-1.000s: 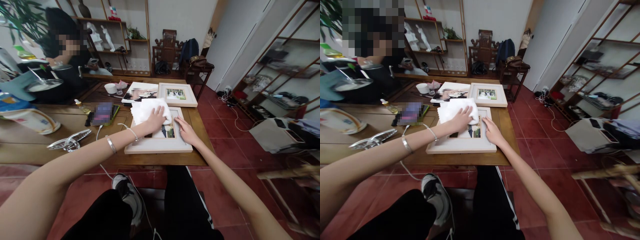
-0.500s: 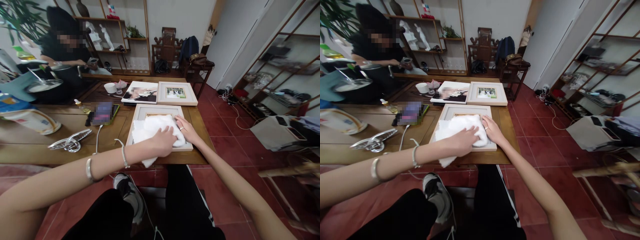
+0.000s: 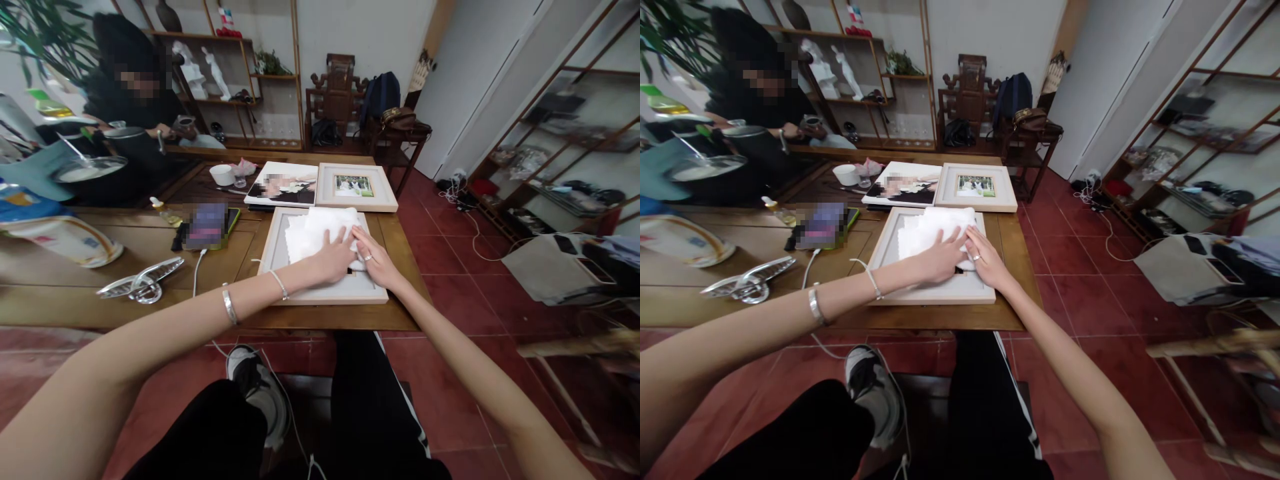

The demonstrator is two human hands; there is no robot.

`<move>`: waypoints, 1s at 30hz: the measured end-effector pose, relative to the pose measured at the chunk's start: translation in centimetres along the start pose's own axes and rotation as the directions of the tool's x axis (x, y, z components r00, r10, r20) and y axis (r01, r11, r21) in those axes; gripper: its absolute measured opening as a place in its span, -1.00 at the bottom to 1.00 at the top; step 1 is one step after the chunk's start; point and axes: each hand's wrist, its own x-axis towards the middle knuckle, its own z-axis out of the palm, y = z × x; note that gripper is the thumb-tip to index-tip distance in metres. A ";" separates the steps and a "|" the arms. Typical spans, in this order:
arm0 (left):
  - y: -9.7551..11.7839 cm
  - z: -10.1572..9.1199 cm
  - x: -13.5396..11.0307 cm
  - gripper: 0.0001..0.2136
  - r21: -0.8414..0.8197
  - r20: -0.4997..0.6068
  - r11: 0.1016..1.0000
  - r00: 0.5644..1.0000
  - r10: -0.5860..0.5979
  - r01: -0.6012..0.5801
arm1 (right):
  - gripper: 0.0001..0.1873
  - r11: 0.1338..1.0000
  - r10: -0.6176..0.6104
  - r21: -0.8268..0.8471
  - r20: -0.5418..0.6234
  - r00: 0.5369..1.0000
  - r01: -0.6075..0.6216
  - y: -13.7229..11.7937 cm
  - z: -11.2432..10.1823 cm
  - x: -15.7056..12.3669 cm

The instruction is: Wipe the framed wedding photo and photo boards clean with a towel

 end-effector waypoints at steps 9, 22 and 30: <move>2.6 -2.5 -4.6 -0.56 -0.099 0.138 0.992 0.987 0.086 -0.073 | -0.31 0.995 0.099 -0.009 -0.016 0.995 -0.099 0.4 0.1 0.1; -3.4 -1.1 -1.4 -0.54 0.010 -0.108 0.982 0.977 -0.185 0.187 | -0.42 0.990 0.063 -0.127 0.034 0.997 -0.059 1.0 0.2 0.3; -4.6 -2.4 5.0 -0.70 -0.087 -0.218 0.995 0.976 0.020 -0.040 | -0.46 0.984 -0.020 -0.175 0.057 0.998 0.030 1.4 0.0 0.4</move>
